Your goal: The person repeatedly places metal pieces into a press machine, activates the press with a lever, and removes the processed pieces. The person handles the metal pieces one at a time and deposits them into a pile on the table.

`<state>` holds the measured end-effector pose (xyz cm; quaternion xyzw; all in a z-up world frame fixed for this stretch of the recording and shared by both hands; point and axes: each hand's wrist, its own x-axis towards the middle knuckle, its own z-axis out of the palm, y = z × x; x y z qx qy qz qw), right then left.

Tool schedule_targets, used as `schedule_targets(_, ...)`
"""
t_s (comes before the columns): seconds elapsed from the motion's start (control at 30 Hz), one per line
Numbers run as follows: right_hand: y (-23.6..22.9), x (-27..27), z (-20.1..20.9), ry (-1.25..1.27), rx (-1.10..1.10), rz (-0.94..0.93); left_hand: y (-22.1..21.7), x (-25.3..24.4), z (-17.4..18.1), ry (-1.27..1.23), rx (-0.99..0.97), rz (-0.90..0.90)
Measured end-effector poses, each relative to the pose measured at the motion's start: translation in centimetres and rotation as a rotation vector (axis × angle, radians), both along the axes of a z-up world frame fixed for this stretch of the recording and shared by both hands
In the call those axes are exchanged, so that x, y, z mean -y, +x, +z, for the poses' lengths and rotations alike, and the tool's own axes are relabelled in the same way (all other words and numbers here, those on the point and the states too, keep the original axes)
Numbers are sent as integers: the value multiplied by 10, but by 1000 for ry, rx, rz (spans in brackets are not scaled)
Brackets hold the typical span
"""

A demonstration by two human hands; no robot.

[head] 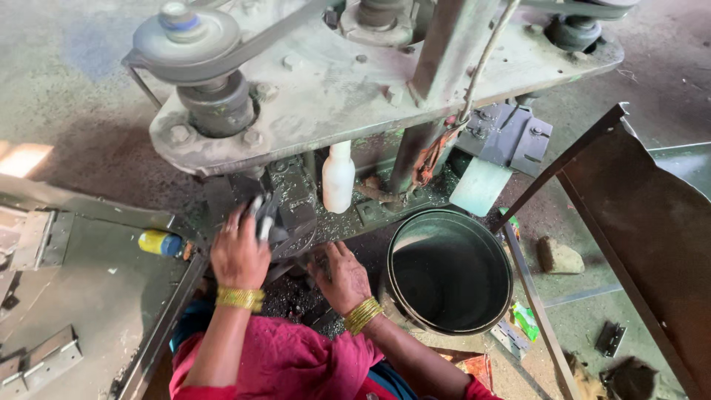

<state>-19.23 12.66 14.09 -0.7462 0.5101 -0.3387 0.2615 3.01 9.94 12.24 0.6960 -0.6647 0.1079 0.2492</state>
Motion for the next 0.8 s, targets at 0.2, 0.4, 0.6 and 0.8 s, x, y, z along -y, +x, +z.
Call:
schedule_targets(0.2,2,7,-24,226,-550,104,-54,62,-3,304,82,351)
schedule_targets(0.4,0,23,-59,329,-507,274,-26,13,-39,219,76,261)
schedule_targets(0.6,-14,40,-130,311,-430,290,-29,42,-20,410,77,293)
schedule_targets(0.8,-22,10,-234,442,-294,169,-20,42,-34,439,14,264)
